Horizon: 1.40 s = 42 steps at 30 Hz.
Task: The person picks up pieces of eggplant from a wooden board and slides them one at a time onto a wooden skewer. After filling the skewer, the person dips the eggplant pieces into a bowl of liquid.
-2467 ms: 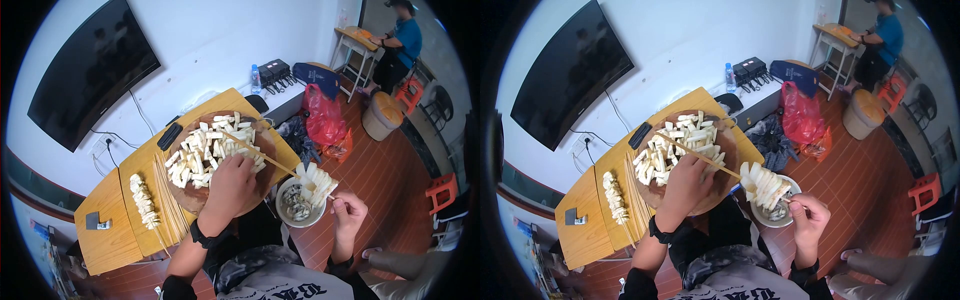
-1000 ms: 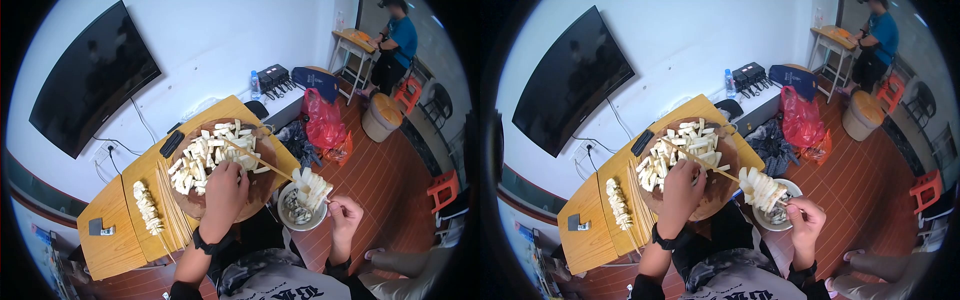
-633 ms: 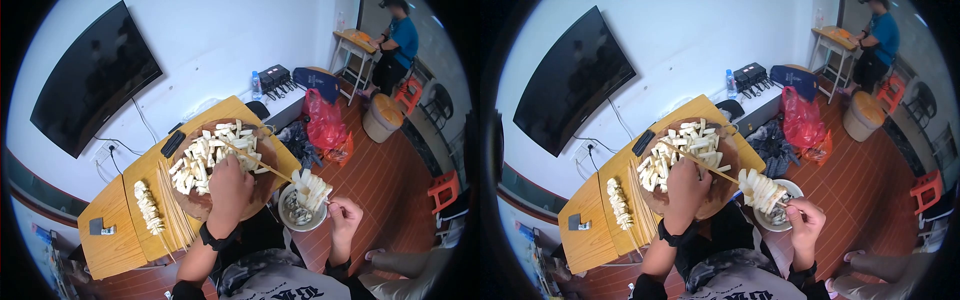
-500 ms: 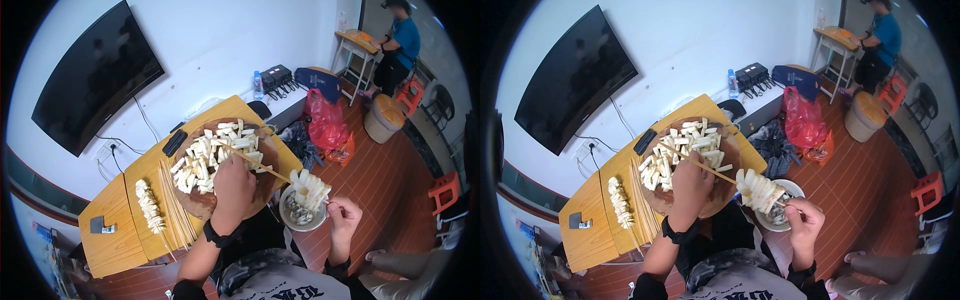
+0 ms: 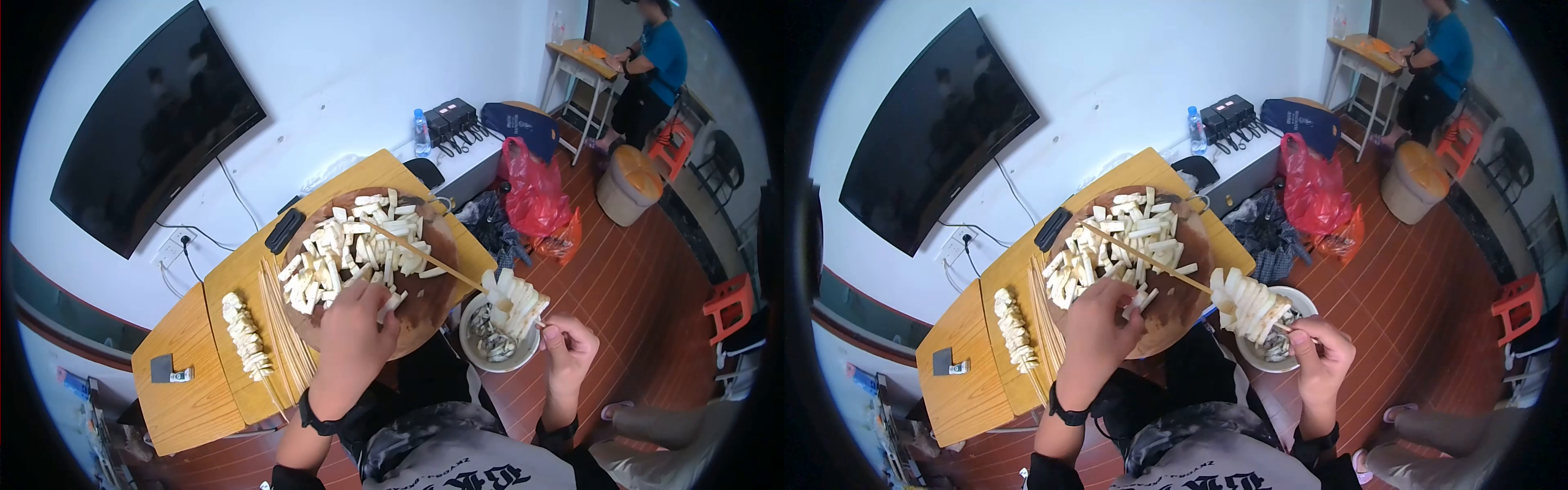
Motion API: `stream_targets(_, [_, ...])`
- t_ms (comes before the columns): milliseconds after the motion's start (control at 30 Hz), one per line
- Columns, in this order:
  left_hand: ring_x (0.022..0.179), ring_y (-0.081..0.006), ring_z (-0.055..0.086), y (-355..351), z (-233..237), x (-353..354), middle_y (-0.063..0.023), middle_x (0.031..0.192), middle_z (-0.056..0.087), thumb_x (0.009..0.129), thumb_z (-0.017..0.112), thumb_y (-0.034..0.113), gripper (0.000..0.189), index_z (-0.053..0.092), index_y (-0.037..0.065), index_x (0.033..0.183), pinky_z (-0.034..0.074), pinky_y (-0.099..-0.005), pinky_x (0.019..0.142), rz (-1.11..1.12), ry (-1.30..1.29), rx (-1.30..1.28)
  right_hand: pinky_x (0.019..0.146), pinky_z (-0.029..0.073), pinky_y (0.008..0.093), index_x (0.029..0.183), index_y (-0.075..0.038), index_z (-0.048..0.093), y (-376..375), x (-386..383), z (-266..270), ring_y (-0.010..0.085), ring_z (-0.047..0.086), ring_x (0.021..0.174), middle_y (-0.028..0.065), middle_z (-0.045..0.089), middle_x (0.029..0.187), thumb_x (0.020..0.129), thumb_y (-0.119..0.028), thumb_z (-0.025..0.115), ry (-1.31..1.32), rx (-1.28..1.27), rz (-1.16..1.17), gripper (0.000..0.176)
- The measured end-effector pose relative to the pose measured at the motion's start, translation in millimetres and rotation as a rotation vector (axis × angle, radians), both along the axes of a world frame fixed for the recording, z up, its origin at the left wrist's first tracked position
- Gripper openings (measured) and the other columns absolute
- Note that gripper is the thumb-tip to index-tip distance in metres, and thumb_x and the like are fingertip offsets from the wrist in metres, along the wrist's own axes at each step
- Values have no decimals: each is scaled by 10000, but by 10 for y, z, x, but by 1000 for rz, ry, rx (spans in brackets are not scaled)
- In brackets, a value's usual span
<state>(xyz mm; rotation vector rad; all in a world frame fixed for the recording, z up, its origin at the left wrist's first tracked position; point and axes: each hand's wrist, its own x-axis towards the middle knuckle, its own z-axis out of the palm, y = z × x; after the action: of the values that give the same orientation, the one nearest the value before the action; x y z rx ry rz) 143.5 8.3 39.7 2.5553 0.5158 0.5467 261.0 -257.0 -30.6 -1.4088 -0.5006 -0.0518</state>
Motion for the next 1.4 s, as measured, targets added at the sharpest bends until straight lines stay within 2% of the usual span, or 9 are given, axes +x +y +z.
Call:
stream_targets(100, [794,-350,658,-13,-142,39,-156,876,638,759,707,48,182,658,28,933,531,-429,697,-30,7,137,573,434,230,908,43,697,35,-27,44,102,584,627,72,659,753,933,-103,712,-13,-16,0,149])
stream_targets(500, [792,-341,650,-40,-128,22,-143,858,639,778,714,28,148,676,31,921,527,-415,698,2,-60,-68,574,438,232,903,43,694,-17,-22,23,100,582,627,72,658,763,941,-117,711,-14,-12,-12,165])
stream_targets(800, [905,-385,614,-54,-207,114,-167,894,635,747,685,29,168,667,17,913,503,-470,801,-58,34,50,577,440,234,904,42,692,-14,-26,38,101,581,621,71,654,755,938,-105,711,-31,-11,-13,152])
stream_targets(1000, [804,-351,632,-60,-274,127,-159,817,639,719,686,39,156,657,23,872,528,-447,701,-11,-45,58,577,443,235,908,46,693,-16,-28,35,107,587,623,82,664,764,940,-113,711,-22,-17,-11,163])
stream_targets(1100, [732,-315,661,80,-148,53,-148,789,664,704,722,56,167,674,16,859,541,-404,672,157,-128,-172,577,443,234,909,46,693,-31,-22,34,107,587,622,86,667,768,941,-116,710,-34,-16,-20,166])
stream_targets(1133, [684,-287,669,99,-47,43,-140,778,674,700,747,63,176,682,7,854,541,-384,643,187,-165,-109,577,443,234,910,45,693,-39,-23,33,107,587,621,87,668,770,942,-116,710,-38,-14,-22,166])
stream_targets(1233, [695,-277,673,145,45,-23,-141,783,679,712,743,57,166,681,6,858,540,-386,645,200,-86,-154,576,441,233,911,44,694,-29,-13,15,106,584,619,88,669,771,942,-115,709,-30,3,-9,162])
stream_targets(1333, [712,-311,666,102,29,-20,-148,782,669,720,728,63,161,669,6,859,537,-412,660,205,-47,-225,575,439,234,911,44,693,-3,-22,24,104,584,622,87,669,771,940,-109,710,-32,1,-7,156])
stream_targets(1400, [746,-340,655,141,-139,30,-156,789,658,726,717,70,157,657,7,857,532,-437,679,153,-82,-54,576,438,234,914,45,695,5,-34,22,104,584,624,87,670,773,939,-108,712,-30,-4,-1,156])
